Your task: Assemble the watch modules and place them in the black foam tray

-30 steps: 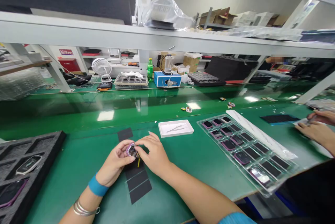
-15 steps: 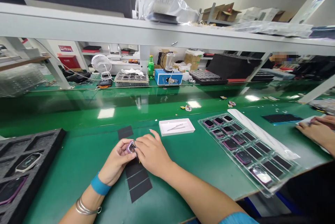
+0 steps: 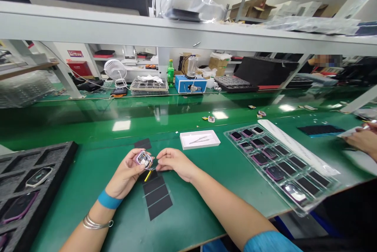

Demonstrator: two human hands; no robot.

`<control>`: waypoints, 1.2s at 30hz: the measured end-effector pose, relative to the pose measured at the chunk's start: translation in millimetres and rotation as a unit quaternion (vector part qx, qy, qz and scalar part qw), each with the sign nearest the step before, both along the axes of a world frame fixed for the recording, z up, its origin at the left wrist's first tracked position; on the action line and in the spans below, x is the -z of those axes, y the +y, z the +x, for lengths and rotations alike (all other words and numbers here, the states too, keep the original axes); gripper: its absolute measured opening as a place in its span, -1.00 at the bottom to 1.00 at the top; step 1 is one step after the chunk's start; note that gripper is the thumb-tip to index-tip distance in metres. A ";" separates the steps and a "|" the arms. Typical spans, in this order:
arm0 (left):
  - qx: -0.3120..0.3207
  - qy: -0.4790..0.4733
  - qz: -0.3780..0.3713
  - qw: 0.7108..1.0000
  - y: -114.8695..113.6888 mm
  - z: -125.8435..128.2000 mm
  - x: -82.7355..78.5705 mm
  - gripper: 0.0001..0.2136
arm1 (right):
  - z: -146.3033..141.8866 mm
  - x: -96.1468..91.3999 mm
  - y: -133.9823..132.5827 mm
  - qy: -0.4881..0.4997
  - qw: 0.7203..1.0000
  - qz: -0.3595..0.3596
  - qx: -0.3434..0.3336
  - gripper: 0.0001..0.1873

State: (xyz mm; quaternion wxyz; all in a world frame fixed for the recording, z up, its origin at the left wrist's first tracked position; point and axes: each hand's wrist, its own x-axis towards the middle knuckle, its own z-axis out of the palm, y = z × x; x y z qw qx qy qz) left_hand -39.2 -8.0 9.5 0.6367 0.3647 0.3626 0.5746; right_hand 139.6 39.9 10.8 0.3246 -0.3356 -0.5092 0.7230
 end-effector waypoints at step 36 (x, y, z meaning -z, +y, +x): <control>-0.001 0.015 0.017 1.000 -1.7 6.7 2.9 -0.61 | -9.9 4.7 -13.4 -0.068 0.949 0.289 0.108 -0.80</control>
